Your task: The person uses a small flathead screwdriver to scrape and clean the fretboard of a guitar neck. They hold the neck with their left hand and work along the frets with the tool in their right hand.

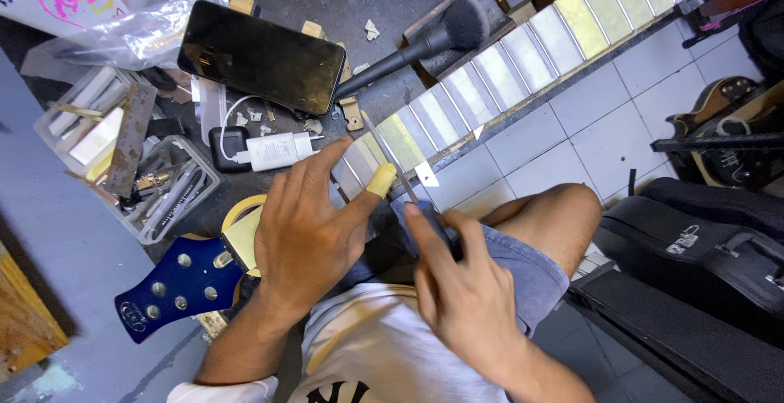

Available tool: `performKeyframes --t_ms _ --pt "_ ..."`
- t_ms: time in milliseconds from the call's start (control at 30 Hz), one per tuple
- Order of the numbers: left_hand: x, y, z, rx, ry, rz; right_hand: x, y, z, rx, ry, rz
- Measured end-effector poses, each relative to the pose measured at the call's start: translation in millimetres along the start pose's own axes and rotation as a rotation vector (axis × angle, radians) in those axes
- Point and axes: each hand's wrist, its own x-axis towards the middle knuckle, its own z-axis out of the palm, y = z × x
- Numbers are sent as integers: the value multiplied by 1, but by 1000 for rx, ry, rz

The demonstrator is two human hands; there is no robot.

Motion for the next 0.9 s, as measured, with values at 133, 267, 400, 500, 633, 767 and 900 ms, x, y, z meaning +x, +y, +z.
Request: performKeyframes --t_ms 133,267,400,500,633,767,900 --pt "1 -3 0 -43 -108 -11 -39 18 6 59 68 12" --pt "0 -5 0 -57 -144 -3 -40 14 2 76 32 -16" --pt "-3 -1 3 20 -88 0 0 1 1 86 84 -80" --pt "-2 -4 3 6 -87 6 -16 3 0 60 29 -95" --pt "3 -2 3 -1 -78 17 -63 14 10 -153 33 81" --pt "0 -1 5 17 -112 -6 -20 5 2 -140 -148 40" --pt "1 -1 4 8 -64 -11 11 -8 -11 -34 -120 16"
